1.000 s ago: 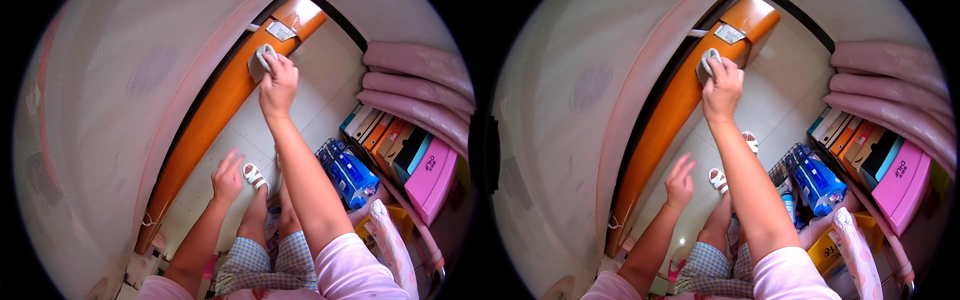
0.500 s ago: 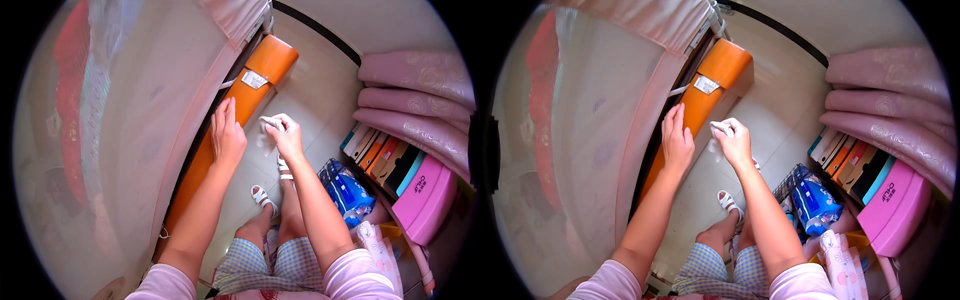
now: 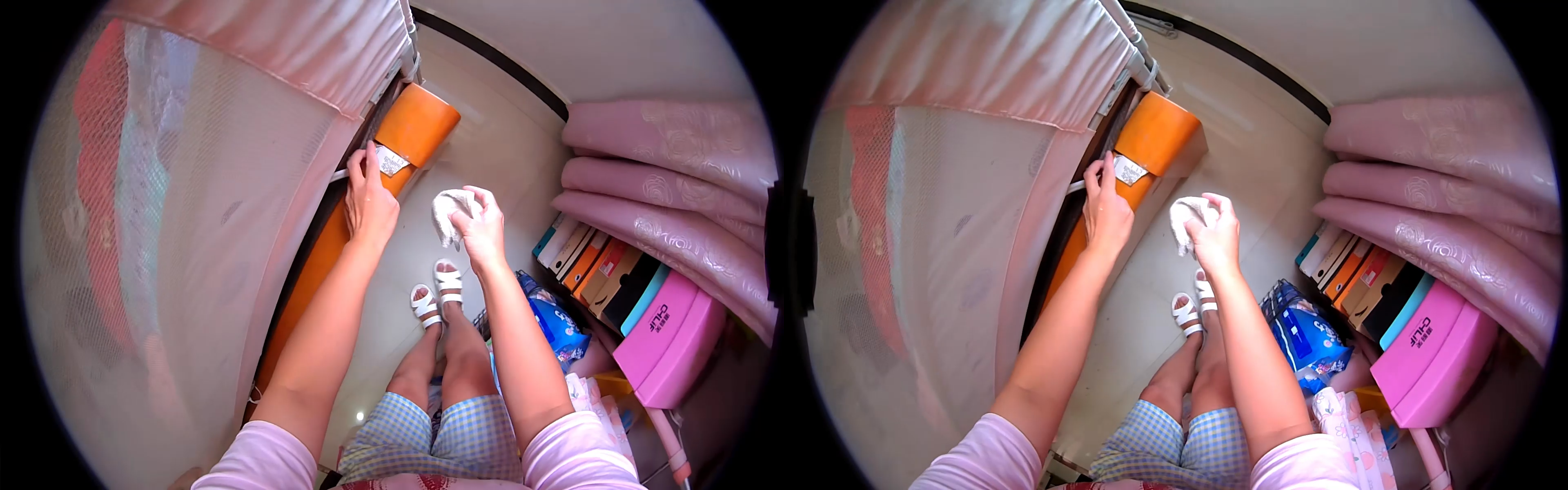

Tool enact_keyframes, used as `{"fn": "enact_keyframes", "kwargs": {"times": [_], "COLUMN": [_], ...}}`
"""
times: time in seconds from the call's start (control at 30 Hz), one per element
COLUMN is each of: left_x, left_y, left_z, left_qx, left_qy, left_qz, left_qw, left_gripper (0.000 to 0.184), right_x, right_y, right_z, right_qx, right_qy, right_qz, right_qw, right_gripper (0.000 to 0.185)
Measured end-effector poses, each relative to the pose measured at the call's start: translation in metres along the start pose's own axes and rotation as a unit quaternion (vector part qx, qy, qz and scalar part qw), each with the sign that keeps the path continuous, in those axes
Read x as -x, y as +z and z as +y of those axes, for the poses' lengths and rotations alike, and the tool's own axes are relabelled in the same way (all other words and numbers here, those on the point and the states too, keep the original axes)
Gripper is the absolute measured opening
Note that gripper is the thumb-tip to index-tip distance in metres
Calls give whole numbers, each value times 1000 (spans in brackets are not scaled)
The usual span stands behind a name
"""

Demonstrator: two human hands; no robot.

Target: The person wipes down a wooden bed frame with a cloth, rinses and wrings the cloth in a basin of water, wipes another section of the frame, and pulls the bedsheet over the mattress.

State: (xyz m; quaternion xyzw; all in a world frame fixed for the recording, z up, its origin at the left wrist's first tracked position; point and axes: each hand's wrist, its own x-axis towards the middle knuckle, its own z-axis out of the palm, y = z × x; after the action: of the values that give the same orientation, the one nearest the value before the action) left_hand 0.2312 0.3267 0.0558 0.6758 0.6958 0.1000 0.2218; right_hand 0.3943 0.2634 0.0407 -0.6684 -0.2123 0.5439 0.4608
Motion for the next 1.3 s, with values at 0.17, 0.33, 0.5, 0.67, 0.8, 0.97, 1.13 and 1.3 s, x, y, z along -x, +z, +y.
{"fn": "enact_keyframes", "kwargs": {"times": [0.17, 0.33, 0.5, 0.67, 0.8, 0.97, 1.13, 1.3], "left_x": [0, -1, -15, -55, -70, -61, -52, -49], "left_y": [12, 1, 5, 14, 16, 25, 32, 45], "left_z": [2, 8, 20, 24, 22, 18, 20, 12], "left_qx": [-18, -11, 406, 689, 729, 734, 719, 740], "left_qy": [-17, 39, -278, -418, -489, -486, -469, -445], "left_qz": [26, 89, 119, 126, 195, 171, 163, 157], "left_qw": [999, 995, 862, 579, 438, 443, 487, 479], "left_gripper": [63, 57, 28, 28, 22, 24, 29, 36], "right_x": [-35, -65, -71, -69, -70, -84, -93, -110], "right_y": [15, 27, 24, 18, 28, 52, 88, 116], "right_z": [-3, -28, -41, -52, -50, -46, -61, -54], "right_qx": [106, 59, -125, -258, -196, -134, -5, 220], "right_qy": [-31, -5, 45, 66, 25, -25, -219, -495], "right_qz": [31, 6, -68, -125, -117, -37, 29, 37], "right_qw": [993, 998, 989, 956, 973, 990, 975, 840], "right_gripper": [27, 23, 26, 34, 34, 17, 19, 27]}}
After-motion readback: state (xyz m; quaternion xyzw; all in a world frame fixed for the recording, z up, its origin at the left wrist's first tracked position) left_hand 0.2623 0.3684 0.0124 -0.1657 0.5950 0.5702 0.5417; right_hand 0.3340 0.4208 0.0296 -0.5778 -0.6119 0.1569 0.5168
